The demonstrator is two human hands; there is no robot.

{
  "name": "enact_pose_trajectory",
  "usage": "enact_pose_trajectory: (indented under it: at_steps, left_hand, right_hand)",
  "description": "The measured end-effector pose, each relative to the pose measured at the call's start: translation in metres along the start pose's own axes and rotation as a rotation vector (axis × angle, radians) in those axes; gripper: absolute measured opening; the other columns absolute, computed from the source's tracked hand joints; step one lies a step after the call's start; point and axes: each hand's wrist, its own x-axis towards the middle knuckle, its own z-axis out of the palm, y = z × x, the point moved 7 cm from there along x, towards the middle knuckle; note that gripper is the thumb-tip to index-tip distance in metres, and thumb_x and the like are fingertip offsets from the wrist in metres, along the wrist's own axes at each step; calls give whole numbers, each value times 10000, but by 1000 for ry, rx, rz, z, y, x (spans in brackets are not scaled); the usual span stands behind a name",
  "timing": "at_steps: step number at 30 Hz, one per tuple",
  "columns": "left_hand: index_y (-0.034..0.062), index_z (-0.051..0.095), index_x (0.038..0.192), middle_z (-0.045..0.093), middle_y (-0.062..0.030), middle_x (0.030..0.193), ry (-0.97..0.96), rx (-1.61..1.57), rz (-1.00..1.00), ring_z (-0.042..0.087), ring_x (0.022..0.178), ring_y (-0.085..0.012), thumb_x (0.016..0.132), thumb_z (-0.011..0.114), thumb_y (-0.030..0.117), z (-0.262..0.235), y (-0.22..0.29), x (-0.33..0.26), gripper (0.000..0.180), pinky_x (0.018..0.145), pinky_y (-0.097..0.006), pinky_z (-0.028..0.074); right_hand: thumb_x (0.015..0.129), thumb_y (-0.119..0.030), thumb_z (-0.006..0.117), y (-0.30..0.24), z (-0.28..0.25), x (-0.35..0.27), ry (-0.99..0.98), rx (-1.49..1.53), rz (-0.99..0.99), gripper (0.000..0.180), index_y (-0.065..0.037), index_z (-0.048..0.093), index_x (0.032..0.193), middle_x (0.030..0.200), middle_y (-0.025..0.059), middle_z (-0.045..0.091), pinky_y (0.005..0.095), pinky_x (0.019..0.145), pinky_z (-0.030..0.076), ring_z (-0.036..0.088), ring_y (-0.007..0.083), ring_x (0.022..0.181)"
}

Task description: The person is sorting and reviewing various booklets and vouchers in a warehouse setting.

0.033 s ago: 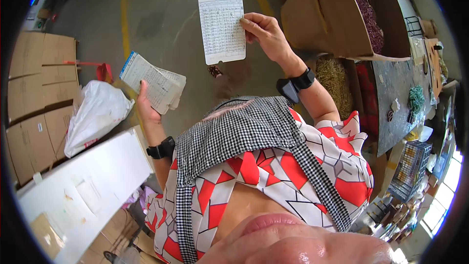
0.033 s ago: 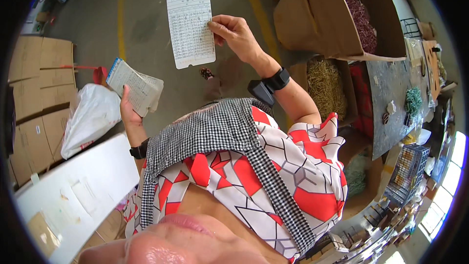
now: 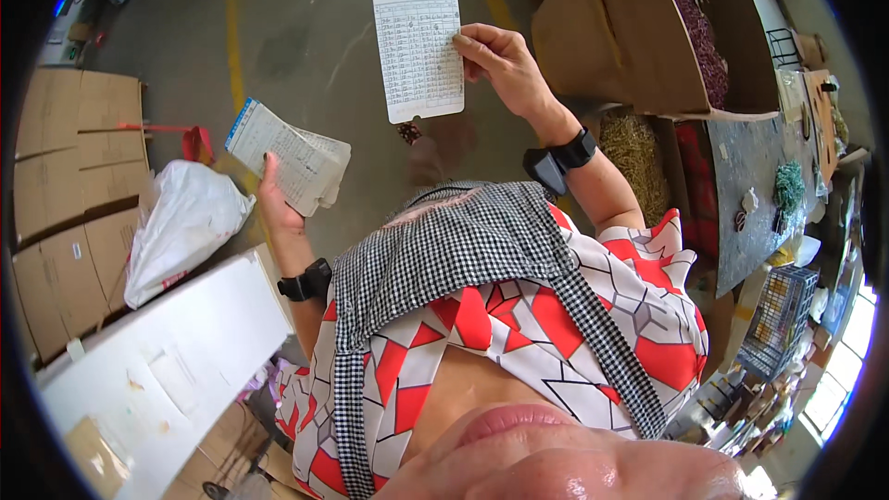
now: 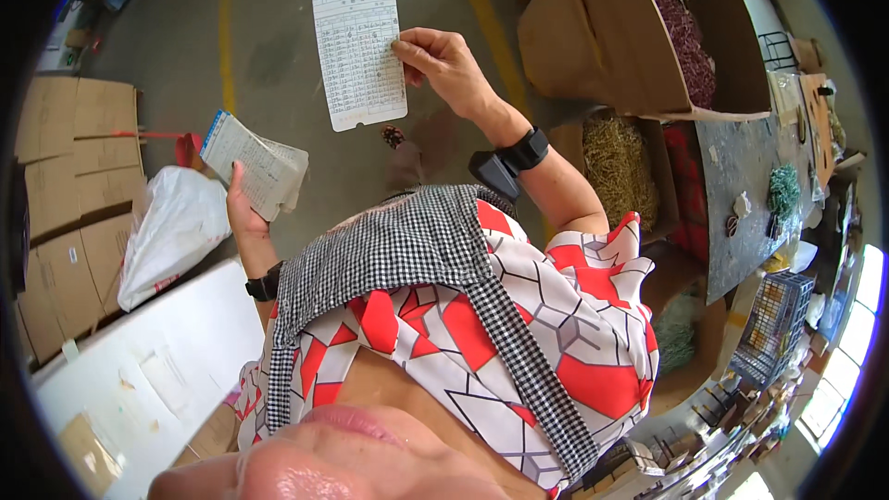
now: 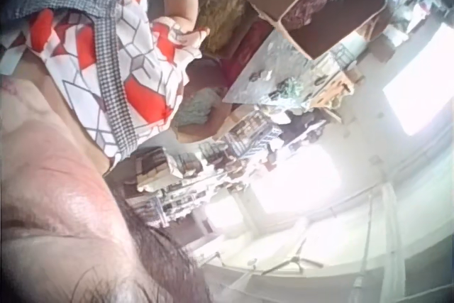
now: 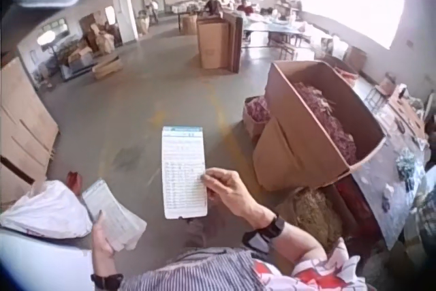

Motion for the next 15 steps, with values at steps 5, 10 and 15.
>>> enact_pose_trajectory:
  at_steps: [5,10,15]
  left_hand:
    - [25,443,1228,541,-104,1159,20,27,59,536,1041,-246,881,533,269,1,-6,6,434,891,-387,437]
    - [6,453,1210,548,-115,1138,-42,81,65,554,1007,-236,876,543,233,29,3,12,413,861,-367,456]
    - [-5,498,1154,580,-106,1081,-86,142,144,587,932,-204,864,565,174,57,10,4,347,808,-322,478]
  right_hand:
    - [898,-173,534,-2,-3,-3,-29,-66,-52,215,20,606,959,703,-12,550,193,580,411,480,46,617]
    - [898,-176,534,-6,0,-1,-9,-98,-65,219,26,606,939,682,-12,539,198,565,407,474,50,603]
    - [901,-182,532,-4,4,-4,-12,-84,-73,225,28,609,918,669,-14,530,202,557,407,470,52,599]
